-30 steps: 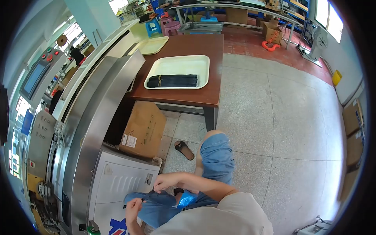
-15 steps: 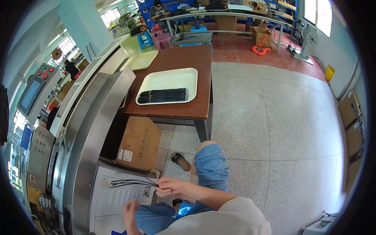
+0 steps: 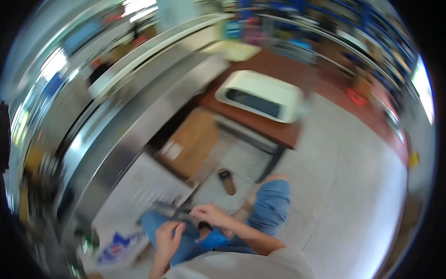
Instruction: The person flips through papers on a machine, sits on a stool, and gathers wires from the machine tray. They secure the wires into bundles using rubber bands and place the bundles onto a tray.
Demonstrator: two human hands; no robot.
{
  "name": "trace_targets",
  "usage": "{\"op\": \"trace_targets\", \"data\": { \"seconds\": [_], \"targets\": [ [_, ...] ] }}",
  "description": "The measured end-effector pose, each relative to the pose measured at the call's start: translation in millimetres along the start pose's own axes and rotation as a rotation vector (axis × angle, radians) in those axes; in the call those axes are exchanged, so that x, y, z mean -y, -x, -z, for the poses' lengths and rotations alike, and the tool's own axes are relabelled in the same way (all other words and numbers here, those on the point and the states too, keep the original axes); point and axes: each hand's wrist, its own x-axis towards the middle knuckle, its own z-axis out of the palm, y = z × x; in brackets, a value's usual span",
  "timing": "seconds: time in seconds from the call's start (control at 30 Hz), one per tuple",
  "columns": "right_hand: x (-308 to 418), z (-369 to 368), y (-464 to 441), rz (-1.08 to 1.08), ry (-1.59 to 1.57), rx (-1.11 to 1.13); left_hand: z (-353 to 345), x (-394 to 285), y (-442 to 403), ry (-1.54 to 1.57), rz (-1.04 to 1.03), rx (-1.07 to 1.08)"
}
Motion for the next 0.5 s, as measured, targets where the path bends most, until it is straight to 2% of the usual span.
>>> {"op": "trace_targets", "data": {
  "seconds": [0.13,0.2,0.23,0.3,0.43,0.5],
  "targets": [
    [8.7,-13.4,4.5,0.031,0.176,0.08,17.1,8.0,-5.8,-0.143,-0.272,-0.074],
    [36.7,-28.9,3.4,0.093,0.19,0.111,16.8,31.7,4.7,-0.1,-0.27,0.026],
    [39.0,-34.5,-0.9,0.112,0.181,0.218,20.0,37.3,16.1,-0.141,-0.184,-0.028],
    [35.1,-34.7,-3.7,-0.056,0.117,0.246,22.6,43.1,22.7,-0.086,-0.094,0.089],
    [30.6,-48.0,-14.6,0.014,0.018,0.318,53.4,47.6,39.4,-0.132,-0.159,-0.018],
    [22.9,-52.7,-30.4,0.022,-0.005,0.266,105.1,40.9,46.0,-0.332,-0.162,-0.151]
  ]
}}
